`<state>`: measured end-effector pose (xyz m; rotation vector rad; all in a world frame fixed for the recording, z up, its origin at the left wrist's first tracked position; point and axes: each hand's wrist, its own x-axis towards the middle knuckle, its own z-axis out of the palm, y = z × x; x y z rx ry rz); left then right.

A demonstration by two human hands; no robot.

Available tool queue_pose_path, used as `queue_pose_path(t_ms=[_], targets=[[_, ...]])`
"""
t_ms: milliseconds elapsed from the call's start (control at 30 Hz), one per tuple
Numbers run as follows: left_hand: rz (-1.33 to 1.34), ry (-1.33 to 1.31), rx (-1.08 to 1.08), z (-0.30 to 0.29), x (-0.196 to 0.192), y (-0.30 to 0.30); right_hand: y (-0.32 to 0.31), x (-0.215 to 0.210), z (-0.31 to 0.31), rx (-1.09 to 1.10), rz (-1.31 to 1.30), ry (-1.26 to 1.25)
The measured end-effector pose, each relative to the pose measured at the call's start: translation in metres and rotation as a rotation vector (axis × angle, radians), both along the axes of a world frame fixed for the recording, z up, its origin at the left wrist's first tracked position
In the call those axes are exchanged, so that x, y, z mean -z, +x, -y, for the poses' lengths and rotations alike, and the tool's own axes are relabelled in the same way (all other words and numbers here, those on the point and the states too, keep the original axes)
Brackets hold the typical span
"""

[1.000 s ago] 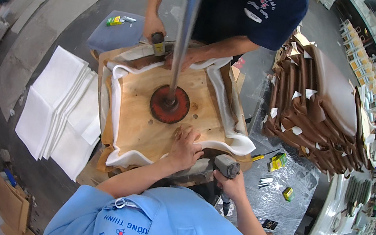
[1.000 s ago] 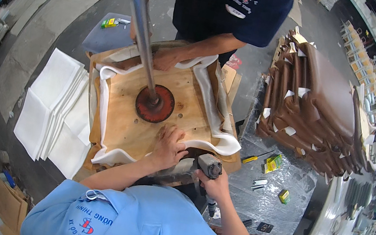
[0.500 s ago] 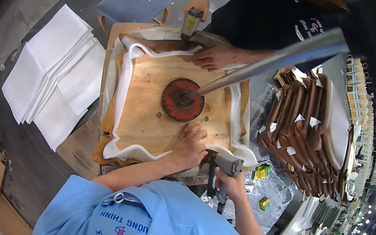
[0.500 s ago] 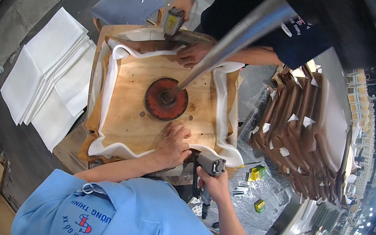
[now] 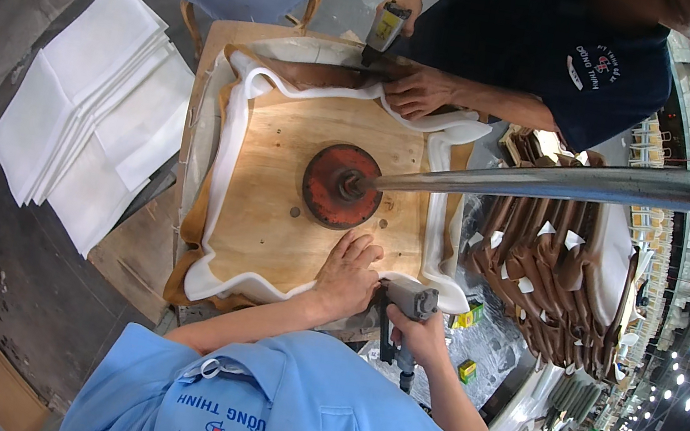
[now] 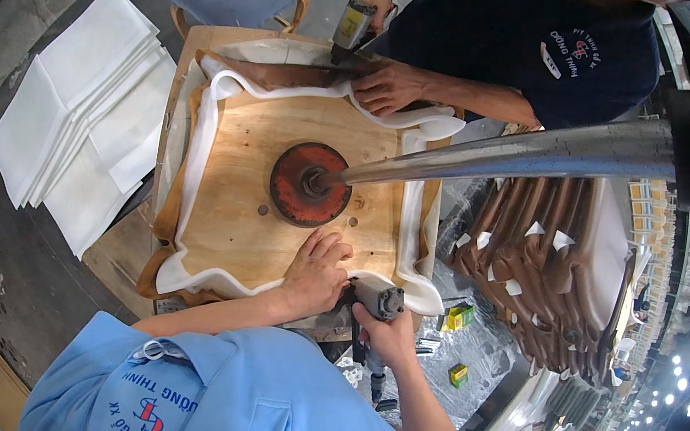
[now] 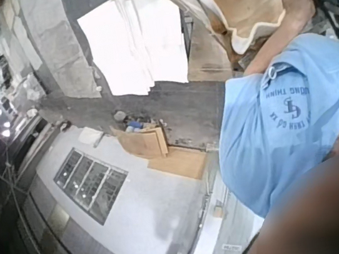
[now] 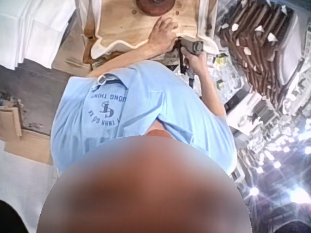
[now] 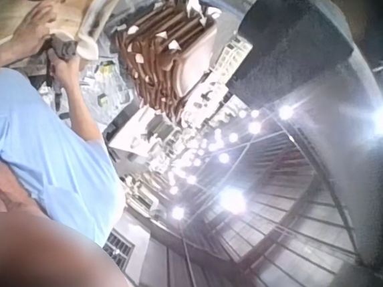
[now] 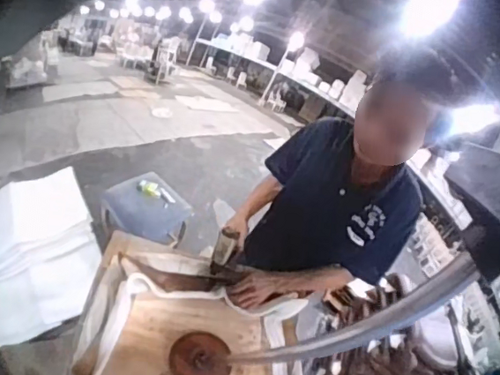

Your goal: The person places white fabric over a wooden chair seat base and uses a pneumatic staple gun to secure the fabric to the underside. A coworker assists by holding the seat and using a second staple gun. The person repeats the process on a second seat.

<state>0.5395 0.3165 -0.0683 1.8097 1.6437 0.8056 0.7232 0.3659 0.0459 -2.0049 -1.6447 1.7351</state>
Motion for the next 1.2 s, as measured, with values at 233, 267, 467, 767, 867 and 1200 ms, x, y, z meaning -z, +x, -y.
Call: queue_pose_path(t_ms=[233, 267, 467, 767, 867, 1200], targets=[[-0.004, 0.053, -0.039, -0.001, 0.000, 0.000, -0.008, -0.002, -0.001, -0.025, 0.053, 0.017], [-0.011, 0.050, -0.038, -0.001, 0.001, 0.001, -0.009, -0.001, -0.001, -0.025, 0.089, 0.013], [0.019, 0.041, -0.023, 0.000, 0.007, 0.005, 0.001, -0.001, -0.001, -0.034, -0.025, 0.029], [0.594, -0.320, -0.035, 0.027, -0.080, -0.105, 0.022, 0.012, 0.057, 0.076, -0.237, 0.051], [0.545, -0.586, 0.128, 0.084, -0.109, -0.116, 0.016, 0.014, 0.060, 0.070, -0.194, 0.087], [-0.216, 0.004, 0.129, 0.118, -0.028, -0.103, -0.005, 0.017, 0.075, 0.052, -0.075, 0.317]])
